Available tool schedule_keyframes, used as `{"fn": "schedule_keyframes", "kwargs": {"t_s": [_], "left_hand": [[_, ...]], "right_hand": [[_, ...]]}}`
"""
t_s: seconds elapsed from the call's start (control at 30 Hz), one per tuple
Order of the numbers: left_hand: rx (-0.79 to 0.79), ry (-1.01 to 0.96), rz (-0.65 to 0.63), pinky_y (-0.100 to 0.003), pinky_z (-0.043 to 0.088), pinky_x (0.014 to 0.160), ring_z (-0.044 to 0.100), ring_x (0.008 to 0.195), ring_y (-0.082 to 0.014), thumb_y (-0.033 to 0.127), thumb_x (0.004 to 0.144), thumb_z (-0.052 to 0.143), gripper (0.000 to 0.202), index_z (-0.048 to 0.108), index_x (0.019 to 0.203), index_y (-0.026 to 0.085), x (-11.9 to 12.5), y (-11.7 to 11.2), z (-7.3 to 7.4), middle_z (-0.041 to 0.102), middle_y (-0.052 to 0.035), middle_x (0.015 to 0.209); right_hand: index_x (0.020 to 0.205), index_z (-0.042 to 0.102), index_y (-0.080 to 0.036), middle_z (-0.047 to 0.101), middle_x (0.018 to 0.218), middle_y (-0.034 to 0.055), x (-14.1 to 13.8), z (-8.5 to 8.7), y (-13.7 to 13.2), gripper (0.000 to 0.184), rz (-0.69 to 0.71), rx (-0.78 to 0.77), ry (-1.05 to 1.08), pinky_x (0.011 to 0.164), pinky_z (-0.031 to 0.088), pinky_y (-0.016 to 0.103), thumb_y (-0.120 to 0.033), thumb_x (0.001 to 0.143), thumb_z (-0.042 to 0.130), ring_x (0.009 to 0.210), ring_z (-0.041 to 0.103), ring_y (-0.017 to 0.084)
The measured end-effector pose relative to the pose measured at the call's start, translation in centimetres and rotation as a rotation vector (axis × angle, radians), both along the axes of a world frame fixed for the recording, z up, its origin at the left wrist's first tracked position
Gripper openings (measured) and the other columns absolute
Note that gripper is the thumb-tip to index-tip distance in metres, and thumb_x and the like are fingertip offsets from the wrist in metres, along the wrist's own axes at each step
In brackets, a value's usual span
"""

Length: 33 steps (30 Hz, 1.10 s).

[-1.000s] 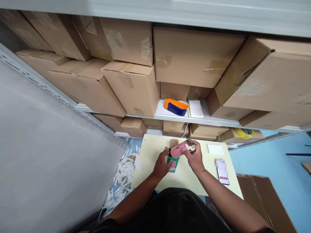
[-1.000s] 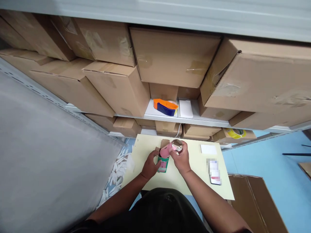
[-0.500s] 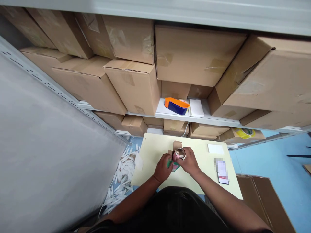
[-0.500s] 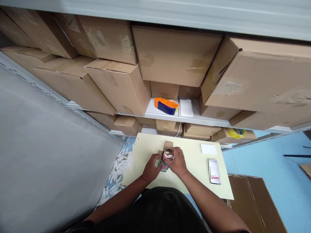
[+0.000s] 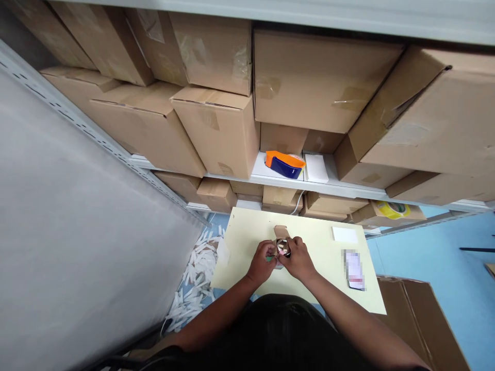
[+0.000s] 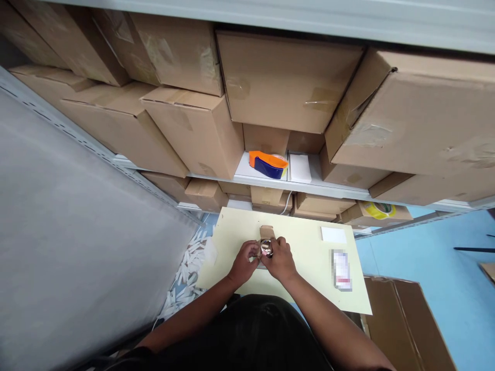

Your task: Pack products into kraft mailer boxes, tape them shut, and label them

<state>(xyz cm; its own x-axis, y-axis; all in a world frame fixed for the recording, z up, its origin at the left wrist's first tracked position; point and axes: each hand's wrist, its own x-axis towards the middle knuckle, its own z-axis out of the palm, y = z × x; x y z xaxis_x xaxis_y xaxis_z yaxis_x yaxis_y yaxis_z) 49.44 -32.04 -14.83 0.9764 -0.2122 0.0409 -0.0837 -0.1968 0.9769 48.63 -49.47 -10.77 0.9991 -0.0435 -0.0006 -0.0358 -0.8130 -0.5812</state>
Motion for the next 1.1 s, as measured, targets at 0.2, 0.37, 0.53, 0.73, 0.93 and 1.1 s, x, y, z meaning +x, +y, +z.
{"fn": "schedule_keyframes", "kwargs": {"t_s": [0.2, 0.37, 0.53, 0.73, 0.93, 1.1], "left_hand": [[0.041, 0.027, 0.015, -0.040, 0.055, 0.097, 0.065, 0.104, -0.0176, 0.005, 0.077, 0.062, 0.037, 0.061, 0.110, 0.021, -0.4, 0.5, -0.1, 0.056, -0.0074, 0.133], [0.033, 0.086, 0.034, -0.039, 0.055, 0.098, 0.065, 0.110, -0.0196, 0.009, 0.077, 0.066, 0.035, 0.060, 0.109, 0.021, -0.8, 1.0, 0.0, 0.056, -0.0080, 0.137], [-0.010, 0.024, 0.082, -0.039, 0.055, 0.100, 0.060, 0.122, -0.0226, 0.018, 0.082, 0.069, 0.039, 0.055, 0.118, 0.021, -1.2, 1.4, 1.3, 0.055, -0.0101, 0.137], [0.207, -0.212, -0.099, -0.043, 0.052, 0.104, 0.059, 0.122, -0.0238, 0.013, 0.087, 0.060, 0.042, 0.057, 0.127, 0.024, -1.9, 2.1, 3.5, 0.060, -0.0095, 0.129], [0.317, -0.247, -0.288, -0.045, 0.052, 0.101, 0.060, 0.110, -0.0250, 0.012, 0.087, 0.056, 0.033, 0.065, 0.116, 0.025, -2.0, 3.2, 4.0, 0.068, -0.0070, 0.110], [0.225, 0.075, -0.032, -0.041, 0.055, 0.093, 0.064, 0.110, -0.0241, 0.012, 0.080, 0.059, 0.048, 0.059, 0.127, 0.021, 2.2, 1.9, 3.2, 0.064, -0.0112, 0.128]], "right_hand": [[0.142, 0.053, -0.023, 0.054, 0.119, 0.0111, -0.5, -0.3, -0.2, 0.070, 0.013, 0.162, 0.076, 0.095, 0.053, 0.043, -0.033, 0.076, 0.075, 0.103, 0.062, 0.028], [0.131, 0.057, -0.024, 0.057, 0.126, 0.0108, -1.6, -0.6, -1.4, 0.056, -0.074, 0.421, -0.020, 0.095, 0.055, 0.044, -0.034, 0.078, 0.072, 0.109, 0.063, 0.026], [0.124, 0.053, -0.022, 0.067, 0.092, 0.0024, -3.0, -1.5, -1.6, 0.051, -0.261, 0.783, 0.057, 0.076, 0.059, 0.038, -0.038, 0.078, 0.071, 0.080, 0.070, 0.021], [0.119, 0.061, -0.025, 0.071, 0.109, 0.0077, -4.4, -0.8, -1.1, 0.037, -0.031, 0.589, -0.037, 0.096, 0.056, 0.046, -0.029, 0.083, 0.068, 0.101, 0.068, 0.024], [0.113, 0.073, -0.025, 0.069, 0.118, 0.0112, -5.1, -0.4, -1.3, 0.030, 0.310, 0.221, -0.205, 0.098, 0.055, 0.049, -0.018, 0.085, 0.063, 0.113, 0.062, 0.028], [0.117, 0.073, -0.027, 0.068, 0.120, 0.0101, -5.4, -0.6, -1.1, 0.039, 0.400, 0.044, -0.222, 0.097, 0.055, 0.048, -0.008, 0.087, 0.057, 0.110, 0.062, 0.029]]}}
